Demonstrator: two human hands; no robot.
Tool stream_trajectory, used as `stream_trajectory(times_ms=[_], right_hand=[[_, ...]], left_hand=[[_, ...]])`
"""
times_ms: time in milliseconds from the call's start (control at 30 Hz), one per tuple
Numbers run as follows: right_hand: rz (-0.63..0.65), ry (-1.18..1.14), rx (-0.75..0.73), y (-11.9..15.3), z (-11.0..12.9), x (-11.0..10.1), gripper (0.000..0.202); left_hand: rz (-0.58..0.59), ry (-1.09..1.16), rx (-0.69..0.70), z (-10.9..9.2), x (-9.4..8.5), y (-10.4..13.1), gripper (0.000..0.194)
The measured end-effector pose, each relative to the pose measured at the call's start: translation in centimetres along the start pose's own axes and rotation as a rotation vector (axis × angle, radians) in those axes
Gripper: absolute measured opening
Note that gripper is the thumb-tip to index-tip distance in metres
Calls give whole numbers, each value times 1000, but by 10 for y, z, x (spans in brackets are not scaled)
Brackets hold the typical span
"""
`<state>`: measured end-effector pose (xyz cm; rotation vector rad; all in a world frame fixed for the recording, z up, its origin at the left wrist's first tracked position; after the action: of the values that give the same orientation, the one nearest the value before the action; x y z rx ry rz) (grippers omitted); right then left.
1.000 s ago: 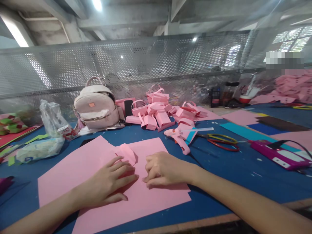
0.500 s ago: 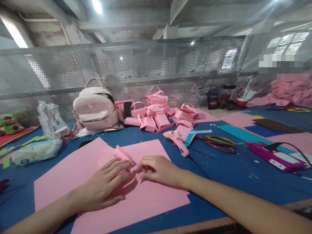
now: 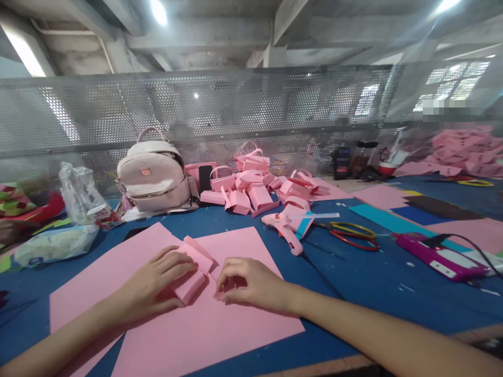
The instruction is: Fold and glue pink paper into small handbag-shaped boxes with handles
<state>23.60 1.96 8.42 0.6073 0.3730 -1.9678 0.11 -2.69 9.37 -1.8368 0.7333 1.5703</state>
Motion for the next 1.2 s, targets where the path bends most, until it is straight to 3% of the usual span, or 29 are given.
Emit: stream_trajectory(times_ms=[267, 433, 600, 967, 1200], right_hand=[[-31, -108, -23, -1, 1, 1, 7], [-101, -226, 19, -3, -3, 0, 13], [-211, -187, 76, -2, -8, -1, 9], [-270, -264, 120, -3, -10, 0, 37], [-248, -336, 92, -4, -8, 3, 41]], left_hand=[[-123, -97, 153, -4, 11, 2, 50], [-120, -138, 184, -14, 12, 3, 43], [-140, -133, 209, -24, 10, -2, 41], [-137, -89, 193, -26, 11, -6, 51], [-123, -105, 219, -28, 13, -7, 44]])
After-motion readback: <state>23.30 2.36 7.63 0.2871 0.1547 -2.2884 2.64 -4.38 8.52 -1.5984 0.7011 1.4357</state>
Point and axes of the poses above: each hand's wrist, its own y-axis away from the middle knuckle, its own x-axis out of the palm, z = x × y, the point moved 3 cm from there along -y, towards the middle knuckle, and after that the axes turned 11 degrees about z, right-handed, at the moved point
